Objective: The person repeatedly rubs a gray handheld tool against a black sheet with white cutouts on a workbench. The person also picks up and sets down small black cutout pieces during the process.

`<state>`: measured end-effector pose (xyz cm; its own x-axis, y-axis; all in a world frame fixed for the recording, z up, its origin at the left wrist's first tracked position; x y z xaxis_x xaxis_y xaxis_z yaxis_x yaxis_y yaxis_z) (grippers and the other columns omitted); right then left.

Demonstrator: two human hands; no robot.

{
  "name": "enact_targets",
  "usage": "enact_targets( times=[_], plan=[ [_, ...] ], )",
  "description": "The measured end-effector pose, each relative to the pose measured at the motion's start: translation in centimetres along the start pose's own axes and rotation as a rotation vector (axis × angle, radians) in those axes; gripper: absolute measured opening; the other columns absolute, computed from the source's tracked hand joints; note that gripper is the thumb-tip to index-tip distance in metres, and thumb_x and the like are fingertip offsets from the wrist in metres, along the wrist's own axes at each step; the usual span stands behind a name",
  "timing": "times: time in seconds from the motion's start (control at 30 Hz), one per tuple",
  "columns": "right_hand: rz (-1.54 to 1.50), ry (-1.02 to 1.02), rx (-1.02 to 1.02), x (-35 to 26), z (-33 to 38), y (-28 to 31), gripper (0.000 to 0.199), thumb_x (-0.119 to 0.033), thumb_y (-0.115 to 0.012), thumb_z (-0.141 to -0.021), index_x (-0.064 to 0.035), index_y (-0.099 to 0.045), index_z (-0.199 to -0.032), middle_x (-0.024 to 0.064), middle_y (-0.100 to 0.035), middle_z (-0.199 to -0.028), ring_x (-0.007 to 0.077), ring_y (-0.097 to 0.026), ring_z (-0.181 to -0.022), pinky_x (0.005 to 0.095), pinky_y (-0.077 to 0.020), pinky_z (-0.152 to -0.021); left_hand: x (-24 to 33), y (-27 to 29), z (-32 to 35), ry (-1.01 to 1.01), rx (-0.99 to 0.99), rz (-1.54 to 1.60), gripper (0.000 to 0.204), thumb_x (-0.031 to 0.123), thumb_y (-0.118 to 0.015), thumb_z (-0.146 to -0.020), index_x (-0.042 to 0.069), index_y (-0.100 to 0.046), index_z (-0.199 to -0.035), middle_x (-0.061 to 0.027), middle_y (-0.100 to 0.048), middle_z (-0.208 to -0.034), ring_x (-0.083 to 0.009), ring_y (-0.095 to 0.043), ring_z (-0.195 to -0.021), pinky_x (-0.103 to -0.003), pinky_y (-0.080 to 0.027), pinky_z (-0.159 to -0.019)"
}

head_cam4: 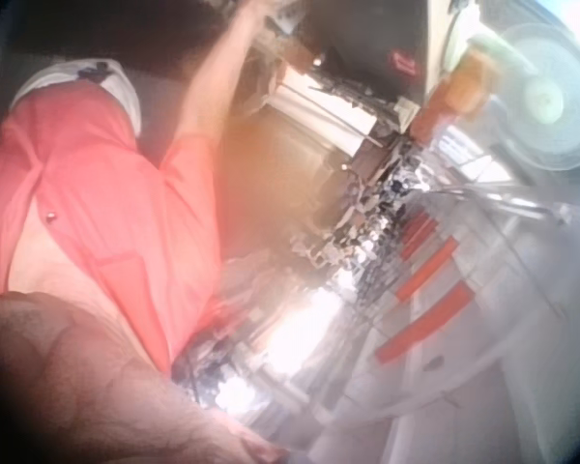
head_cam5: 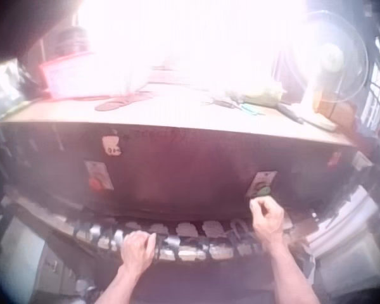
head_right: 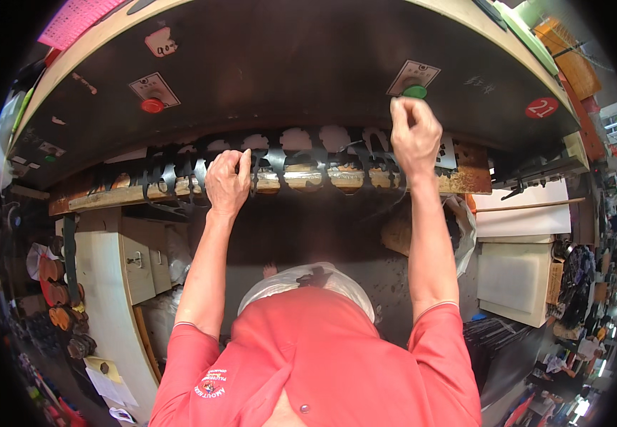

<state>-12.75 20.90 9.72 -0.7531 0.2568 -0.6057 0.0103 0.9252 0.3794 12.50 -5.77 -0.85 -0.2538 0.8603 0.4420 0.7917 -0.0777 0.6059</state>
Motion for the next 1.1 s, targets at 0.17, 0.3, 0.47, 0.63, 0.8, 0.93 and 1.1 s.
enact_targets(
  times=[0.17, 0.3, 0.47, 0.63, 0.8, 0.93, 1.1],
  plan=[
    [-0.071, -0.392, -0.133, 4.8, 9.7, -3.0, 0.015, -0.013, -0.076, -0.098, 0.0002, -0.075, -0.092, 0.0037, -0.066, -0.073, 0.009, -0.058, -0.067, 0.0308, -0.048, -0.063, 0.2, 0.0, -0.3, 0.004, -0.004, 0.006, 0.023, 0.02, -0.077, -0.097, 0.006, -0.069, -0.08, -0.0107, -0.07, -0.082, -0.0321, -0.068, -0.08, -0.045, -0.054, -0.075],
    [0.084, -0.124, -0.103, 4.4, 10.6, -3.8, 0.009, -0.009, -0.077, -0.095, -0.0031, -0.072, -0.092, 0.0072, -0.059, -0.073, 0.0202, -0.055, -0.06, 0.037, -0.0469, -0.061, 0.4, 0.3, -0.5, -0.008, 0.01, 0.026, 0.023, 0.019, -0.078, -0.096, 0.006, -0.069, -0.079, -0.0104, -0.07, -0.081, -0.032, -0.067, -0.078, -0.044, -0.054, -0.073],
    [0.064, -0.111, -0.138, 4.6, 10.4, -3.8, 0.009, -0.008, -0.078, -0.095, -0.0022, -0.072, -0.092, 0.007, -0.06, -0.075, 0.0193, -0.054, -0.06, 0.0359, -0.0473, -0.062, 0.3, 0.5, -0.5, 0.003, -0.003, 0.043, 0.025, 0.019, -0.078, -0.096, 0.005, -0.069, -0.078, -0.0113, -0.069, -0.08, -0.0329, -0.066, -0.076, -0.045, -0.053, -0.073],
    [0.053, -0.154, -0.15, 4.7, 10.9, -3.6, 0.008, -0.008, -0.077, -0.097, -0.001, -0.072, -0.093, 0.0063, -0.061, -0.076, 0.0161, -0.053, -0.061, 0.0318, -0.0481, -0.064, 0.0, 0.4, -0.4, 0.034, -0.031, 0.074, 0.028, 0.02, -0.078, -0.097, 0.004, -0.068, -0.077, -0.0128, -0.069, -0.078, -0.0342, -0.065, -0.076, -0.046, -0.053, -0.074],
    [-0.038, -0.47, -0.258, 5.7, 10.9, -3.0, 0.013, -0.012, -0.077, -0.099, 0.0013, -0.076, -0.1, -0.0042, -0.056, -0.071, 0.0035, -0.047, -0.066, 0.0225, -0.0421, -0.063, 0.1, 0.5, -0.6, 0.089, -0.049, 0.085, 0.031, 0.021, -0.079, -0.096, 0.004, -0.066, -0.073, -0.0127, -0.067, -0.073, -0.035, -0.065, -0.073, -0.046, -0.052, -0.072],
    [0.009, -0.277, -0.153, 1.7, 8.4, -3.1, 0.009, -0.006, -0.08, -0.096, 0.0012, -0.076, -0.099, -0.0045, -0.054, -0.069, 0.0021, -0.045, -0.064, 0.0207, -0.0395, -0.058, 0.3, 0.5, -0.5, 0.109, -0.088, 0.092, 0.026, 0.02, -0.078, -0.095, 0.005, -0.067, -0.076, -0.0117, -0.068, -0.077, -0.034, -0.065, -0.074, -0.046, -0.052, -0.073],
    [-0.036, 0.131, -0.402, -4.8, 4.3, -13.1, 0.038, -0.011, -0.088, -0.083, 0.0029, -0.073, -0.116, 0.0196, -0.071, -0.113, 0.0321, -0.071, -0.101, 0.0414, -0.0578, -0.089, 0.1, 0.0, -0.4, 0.098, -0.168, 0.109, 0.02, 0.014, -0.079, -0.092, 0.007, -0.065, -0.08, -0.01, -0.063, -0.078, -0.0332, -0.063, -0.075, -0.046, -0.049, -0.071]
  ],
)
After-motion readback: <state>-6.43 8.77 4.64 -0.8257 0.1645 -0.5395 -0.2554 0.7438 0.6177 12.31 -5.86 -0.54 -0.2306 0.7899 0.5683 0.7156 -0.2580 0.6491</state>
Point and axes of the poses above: each hand's wrist, its own z-axis away from the middle knuckle, its own y-axis out of the back of the hand, x = y × z, the point moved 7 cm from there along -z, towards the middle knuckle
